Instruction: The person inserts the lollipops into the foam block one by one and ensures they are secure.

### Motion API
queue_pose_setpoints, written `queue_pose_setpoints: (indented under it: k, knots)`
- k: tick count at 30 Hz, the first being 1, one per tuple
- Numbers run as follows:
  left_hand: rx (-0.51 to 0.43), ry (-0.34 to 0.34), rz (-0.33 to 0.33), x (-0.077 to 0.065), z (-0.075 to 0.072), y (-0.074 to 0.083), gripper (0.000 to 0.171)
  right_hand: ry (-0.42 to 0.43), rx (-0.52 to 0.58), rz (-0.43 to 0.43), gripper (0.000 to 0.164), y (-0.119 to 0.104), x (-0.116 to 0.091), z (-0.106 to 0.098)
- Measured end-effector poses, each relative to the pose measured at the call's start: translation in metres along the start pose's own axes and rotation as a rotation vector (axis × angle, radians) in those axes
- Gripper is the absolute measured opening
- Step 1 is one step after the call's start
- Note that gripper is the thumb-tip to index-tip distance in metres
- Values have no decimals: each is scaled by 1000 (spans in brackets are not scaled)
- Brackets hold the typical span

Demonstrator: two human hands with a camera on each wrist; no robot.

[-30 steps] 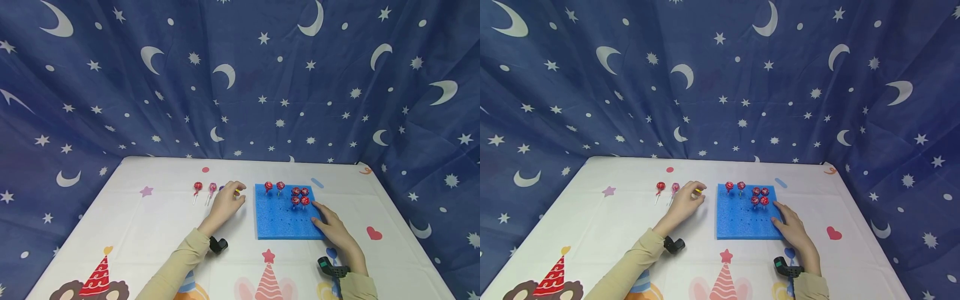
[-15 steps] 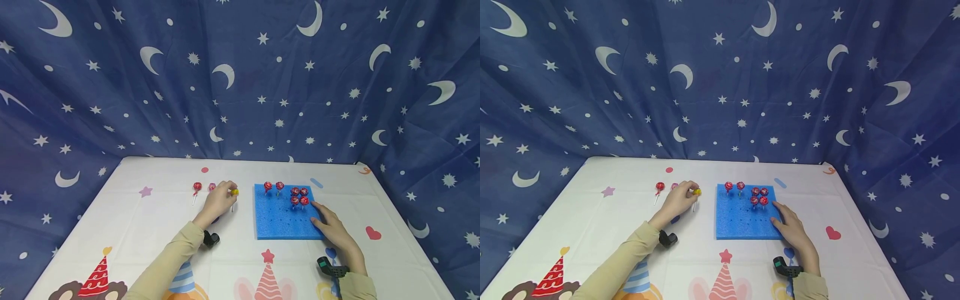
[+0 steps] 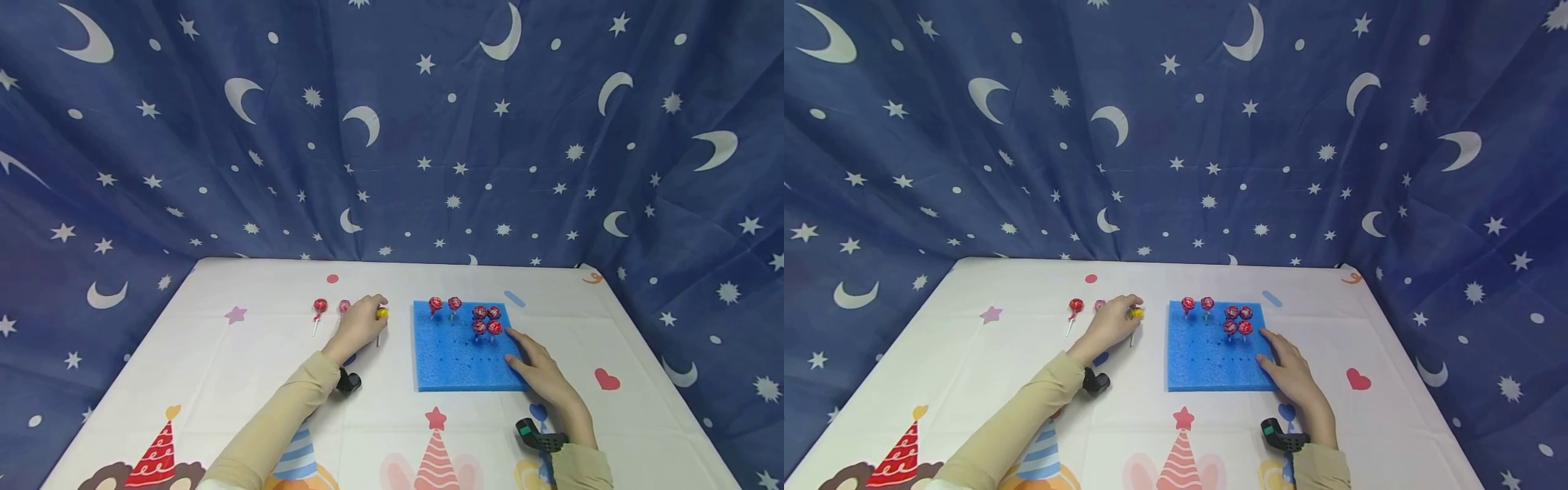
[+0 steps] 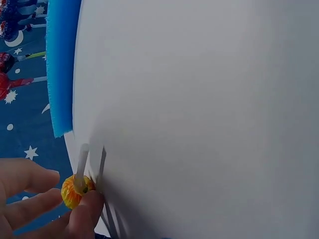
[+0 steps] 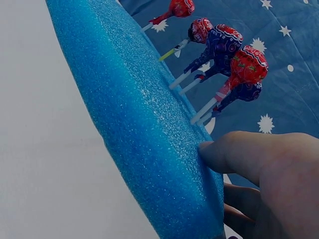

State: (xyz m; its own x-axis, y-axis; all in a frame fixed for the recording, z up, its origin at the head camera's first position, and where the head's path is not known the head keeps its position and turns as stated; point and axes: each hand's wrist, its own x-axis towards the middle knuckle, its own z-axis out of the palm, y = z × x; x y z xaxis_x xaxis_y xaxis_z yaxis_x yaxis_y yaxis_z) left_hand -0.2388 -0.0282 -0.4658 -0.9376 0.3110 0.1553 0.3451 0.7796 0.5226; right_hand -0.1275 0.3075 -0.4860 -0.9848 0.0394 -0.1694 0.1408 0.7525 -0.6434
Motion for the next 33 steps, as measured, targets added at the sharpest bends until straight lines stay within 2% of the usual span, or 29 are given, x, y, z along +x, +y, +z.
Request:
queue_pose_setpoints:
  k: [7,22,33]
  knots:
    - [42,-29,-22,5,3,-1,26,0,0,0,62,1,1,0]
    - [87,-16,-14,5,5,3,22,0,3,-5,63,3,2,1]
    - [18,13,0,-1,7,2,21,-6,17,-9,63,1,1,0]
